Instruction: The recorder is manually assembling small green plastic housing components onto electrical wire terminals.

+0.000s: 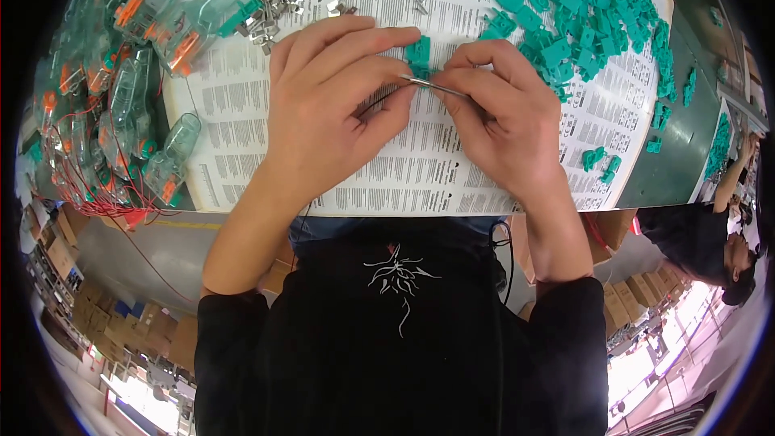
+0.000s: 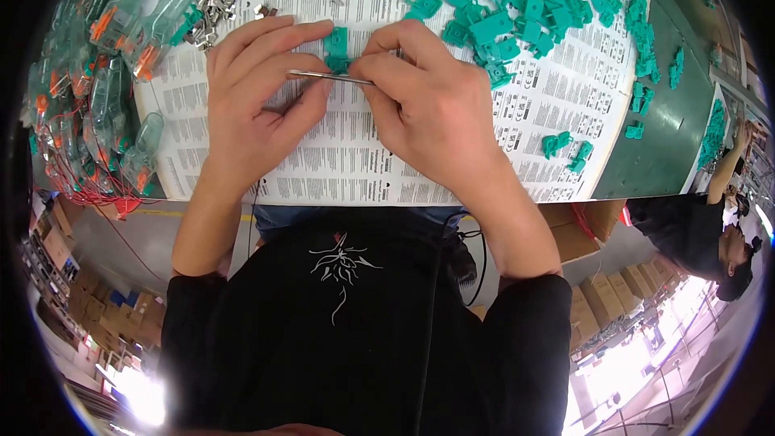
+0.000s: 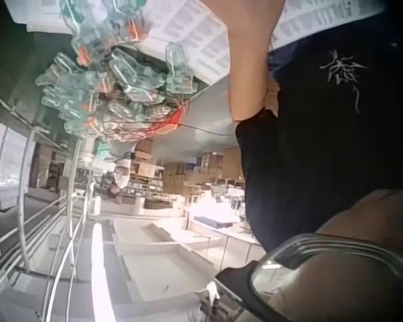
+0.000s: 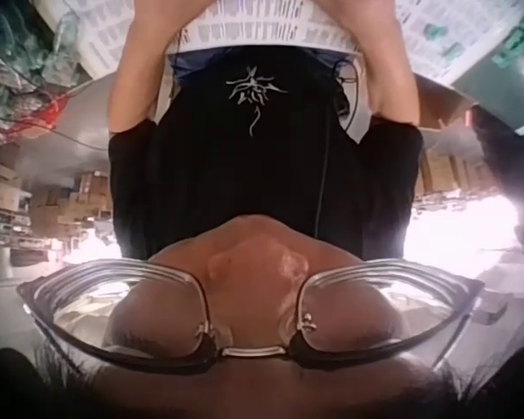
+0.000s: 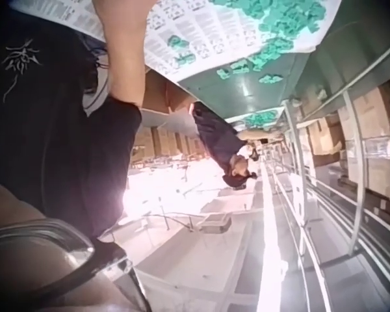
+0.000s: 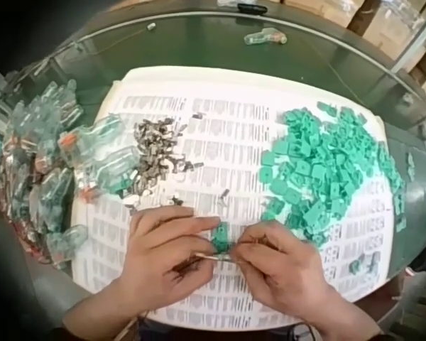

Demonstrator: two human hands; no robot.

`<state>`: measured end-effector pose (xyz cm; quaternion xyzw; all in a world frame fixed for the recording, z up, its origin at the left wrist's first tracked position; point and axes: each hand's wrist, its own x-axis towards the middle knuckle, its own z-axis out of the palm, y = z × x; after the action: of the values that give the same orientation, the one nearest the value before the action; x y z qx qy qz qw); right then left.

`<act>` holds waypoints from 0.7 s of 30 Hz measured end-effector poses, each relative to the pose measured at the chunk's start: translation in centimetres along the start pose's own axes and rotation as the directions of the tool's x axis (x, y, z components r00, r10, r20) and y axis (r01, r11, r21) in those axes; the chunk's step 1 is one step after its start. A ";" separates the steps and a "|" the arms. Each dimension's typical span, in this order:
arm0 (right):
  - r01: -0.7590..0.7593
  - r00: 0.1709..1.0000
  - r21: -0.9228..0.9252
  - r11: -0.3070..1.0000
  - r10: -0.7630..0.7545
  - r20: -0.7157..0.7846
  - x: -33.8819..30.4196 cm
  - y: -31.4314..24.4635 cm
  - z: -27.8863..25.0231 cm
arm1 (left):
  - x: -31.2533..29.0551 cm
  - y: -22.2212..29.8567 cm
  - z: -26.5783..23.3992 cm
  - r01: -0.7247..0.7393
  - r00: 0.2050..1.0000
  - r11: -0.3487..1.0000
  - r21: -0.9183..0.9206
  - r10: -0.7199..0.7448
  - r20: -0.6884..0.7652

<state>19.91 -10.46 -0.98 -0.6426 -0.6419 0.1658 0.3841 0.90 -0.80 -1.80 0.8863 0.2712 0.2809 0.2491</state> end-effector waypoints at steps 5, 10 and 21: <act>-0.052 0.999 0.004 0.999 0.052 -0.008 0.0 -0.5 0.2 | -0.1 0.1 0.3 0.034 0.999 0.999 0.032 -0.034 -0.001; -0.074 0.997 0.004 0.997 0.074 -0.014 -0.1 -0.6 0.3 | -0.1 0.2 0.5 0.002 0.999 0.998 0.067 0.001 -0.035; -0.038 0.996 -0.033 0.999 0.040 0.078 0.3 -1.0 -0.3 | 0.0 0.7 0.3 0.050 0.999 0.997 0.054 -0.051 0.008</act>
<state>19.44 -10.40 -0.05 -0.6540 -0.6463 0.1883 0.3453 1.32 -1.36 -1.56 0.8868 0.2999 0.2629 0.2334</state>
